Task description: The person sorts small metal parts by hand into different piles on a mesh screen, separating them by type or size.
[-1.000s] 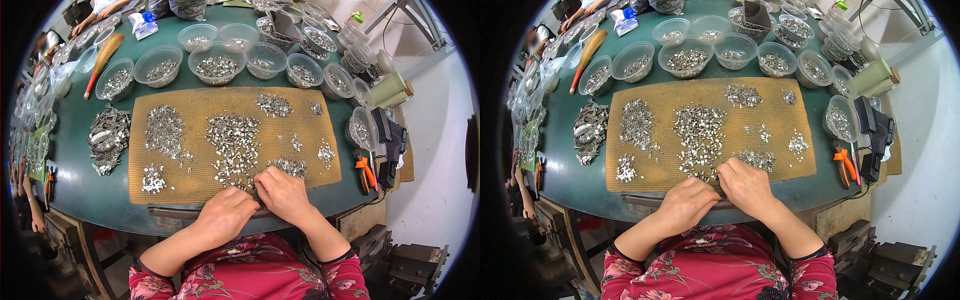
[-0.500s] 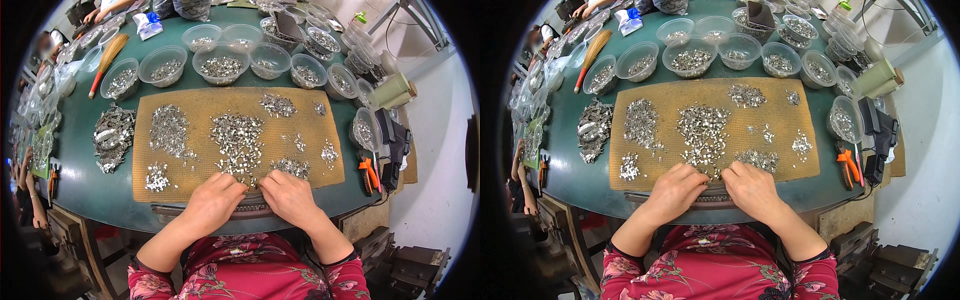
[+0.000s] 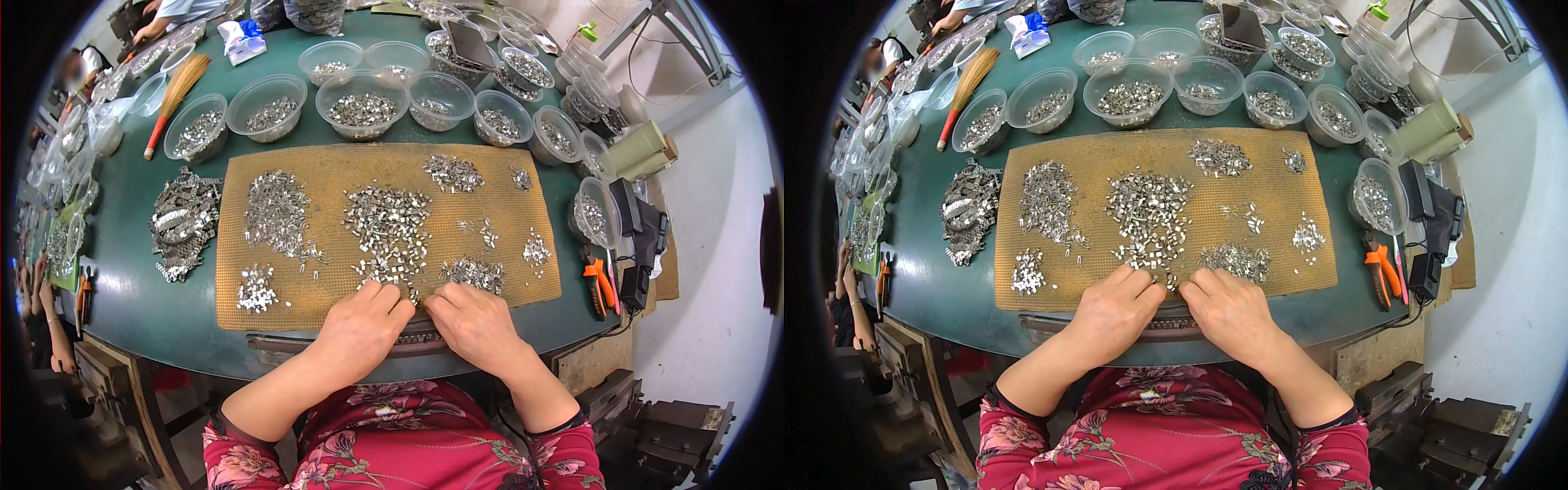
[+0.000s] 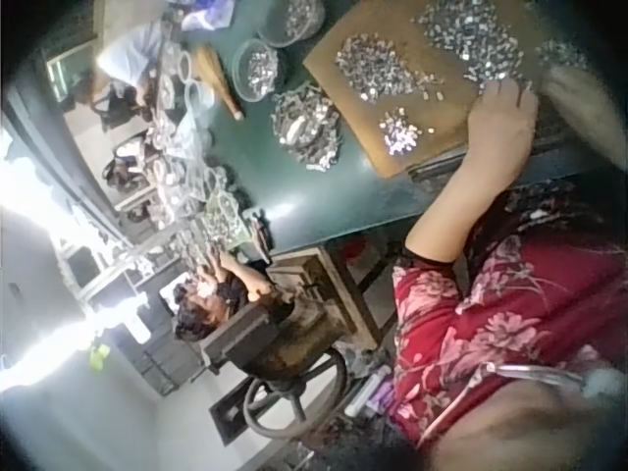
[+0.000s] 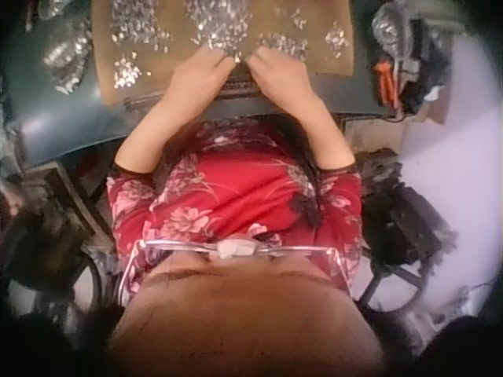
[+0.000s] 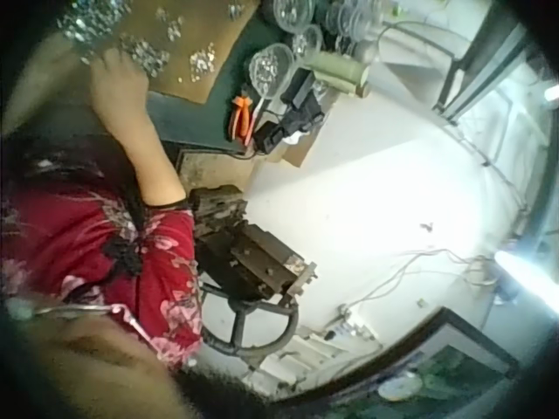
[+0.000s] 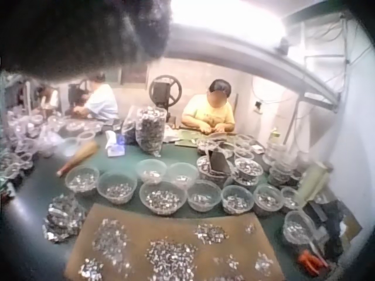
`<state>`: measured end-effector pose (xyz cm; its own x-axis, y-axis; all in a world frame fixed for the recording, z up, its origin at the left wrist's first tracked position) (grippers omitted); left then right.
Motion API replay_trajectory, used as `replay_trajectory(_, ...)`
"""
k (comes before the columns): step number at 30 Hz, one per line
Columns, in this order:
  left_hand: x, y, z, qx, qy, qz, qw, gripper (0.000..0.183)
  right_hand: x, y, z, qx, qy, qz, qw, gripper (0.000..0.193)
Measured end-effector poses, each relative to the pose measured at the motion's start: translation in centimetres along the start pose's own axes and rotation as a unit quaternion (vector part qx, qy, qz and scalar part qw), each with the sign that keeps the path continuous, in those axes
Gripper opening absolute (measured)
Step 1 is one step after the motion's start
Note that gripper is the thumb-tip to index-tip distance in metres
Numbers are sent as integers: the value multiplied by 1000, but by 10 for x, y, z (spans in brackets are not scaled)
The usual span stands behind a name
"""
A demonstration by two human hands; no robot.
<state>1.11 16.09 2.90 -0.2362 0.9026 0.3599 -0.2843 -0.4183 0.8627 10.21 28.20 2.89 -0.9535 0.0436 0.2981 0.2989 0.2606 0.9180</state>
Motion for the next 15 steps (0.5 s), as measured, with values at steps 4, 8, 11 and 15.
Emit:
replay_trajectory(4,0,-3,-1,0,-1,4,1000,15,1,-1,0,6,-2,-29,1000,18)
replay_trajectory(8,-1,-3,-6,-39,17,22,999,13,3,-2,0,11,-7,6,1000,11)
replay_trajectory(11,-3,3,-9,-73,36,37,996,14,-1,-2,1,10,-7,13,1000,19)
replay_trajectory(15,-12,11,-16,-129,71,53,988,17,-6,12,-12,42,15,24,999,12)
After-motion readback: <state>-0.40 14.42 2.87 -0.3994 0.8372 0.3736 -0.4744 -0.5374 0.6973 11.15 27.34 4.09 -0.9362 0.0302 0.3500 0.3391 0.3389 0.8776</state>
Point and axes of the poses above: each hand's wrist, its own x-axis towards the middle knuckle, its own y-axis out of the back of the hand, z = x × y, the point moved 6 cm from there along x, towards the middle knuckle, and after that the axes turned 2 degrees about z, right-handed, at the moved point
